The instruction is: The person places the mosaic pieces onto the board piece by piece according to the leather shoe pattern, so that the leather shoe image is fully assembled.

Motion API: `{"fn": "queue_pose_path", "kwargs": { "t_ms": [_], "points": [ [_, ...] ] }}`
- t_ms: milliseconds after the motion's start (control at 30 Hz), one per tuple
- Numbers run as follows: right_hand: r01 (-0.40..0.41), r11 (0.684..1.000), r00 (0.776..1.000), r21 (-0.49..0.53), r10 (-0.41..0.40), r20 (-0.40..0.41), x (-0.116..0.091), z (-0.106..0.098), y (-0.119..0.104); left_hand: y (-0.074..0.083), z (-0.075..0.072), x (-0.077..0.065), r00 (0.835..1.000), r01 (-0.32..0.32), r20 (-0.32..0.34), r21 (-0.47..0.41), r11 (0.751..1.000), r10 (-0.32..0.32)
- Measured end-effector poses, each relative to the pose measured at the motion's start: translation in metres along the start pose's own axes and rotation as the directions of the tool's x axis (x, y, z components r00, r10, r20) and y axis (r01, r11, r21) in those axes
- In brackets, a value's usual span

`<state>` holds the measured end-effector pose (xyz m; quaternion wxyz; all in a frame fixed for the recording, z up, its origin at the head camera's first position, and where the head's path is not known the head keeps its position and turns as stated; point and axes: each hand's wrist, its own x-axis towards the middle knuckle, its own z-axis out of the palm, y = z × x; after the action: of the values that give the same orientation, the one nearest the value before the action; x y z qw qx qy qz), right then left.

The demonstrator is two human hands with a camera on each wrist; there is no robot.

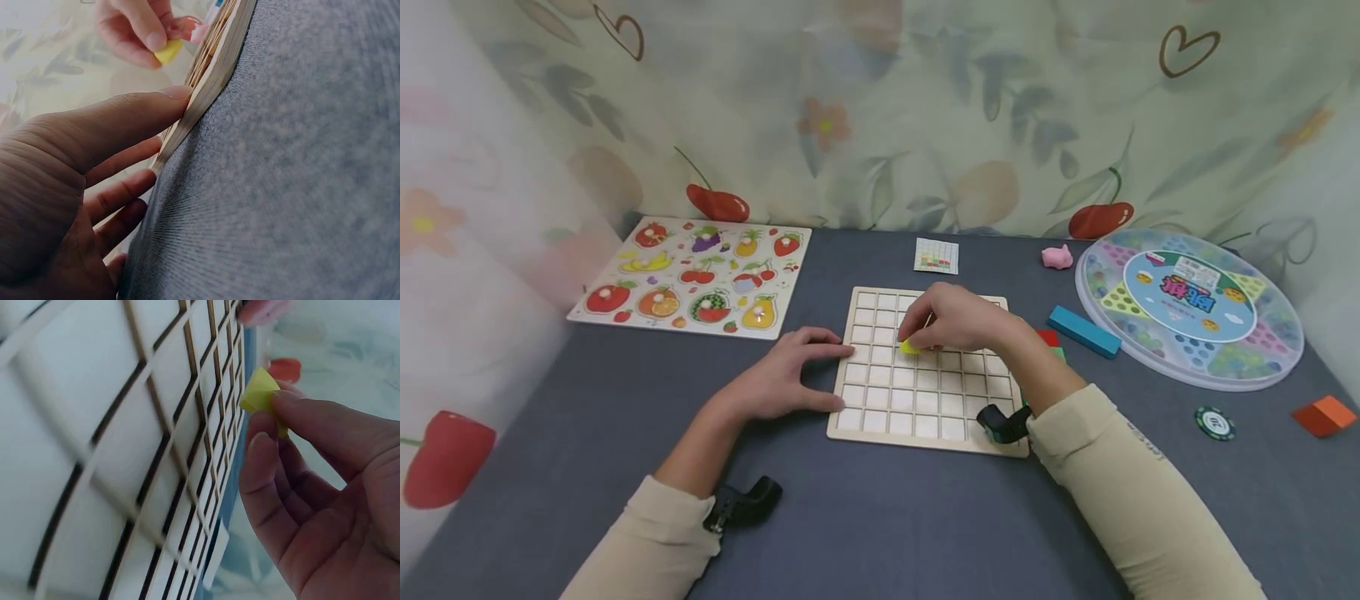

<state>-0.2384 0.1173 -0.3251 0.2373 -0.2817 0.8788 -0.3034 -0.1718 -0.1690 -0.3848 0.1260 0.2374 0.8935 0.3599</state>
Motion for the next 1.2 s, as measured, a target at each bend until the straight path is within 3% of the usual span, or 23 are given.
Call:
{"fn": "queue_pose_path", "kwargs": {
  "t_ms": [500, 1200],
  "points": [
    [-0.049, 0.998, 0.996, 0.030, 0.046, 0.081, 0.033, 0.020, -0.010, 0.001, 0.003, 0.002, 1.000, -0.006, 0.011, -0.004, 1.000, 0.006],
    [-0.056, 0.998, 0.996, -0.006, 0.057, 0.062, 0.028, 0.020, -0.009, 0.000, 0.002, 0.001, 1.000, 0.005, 0.002, 0.008, 1.000, -0.005]
  ]
}}
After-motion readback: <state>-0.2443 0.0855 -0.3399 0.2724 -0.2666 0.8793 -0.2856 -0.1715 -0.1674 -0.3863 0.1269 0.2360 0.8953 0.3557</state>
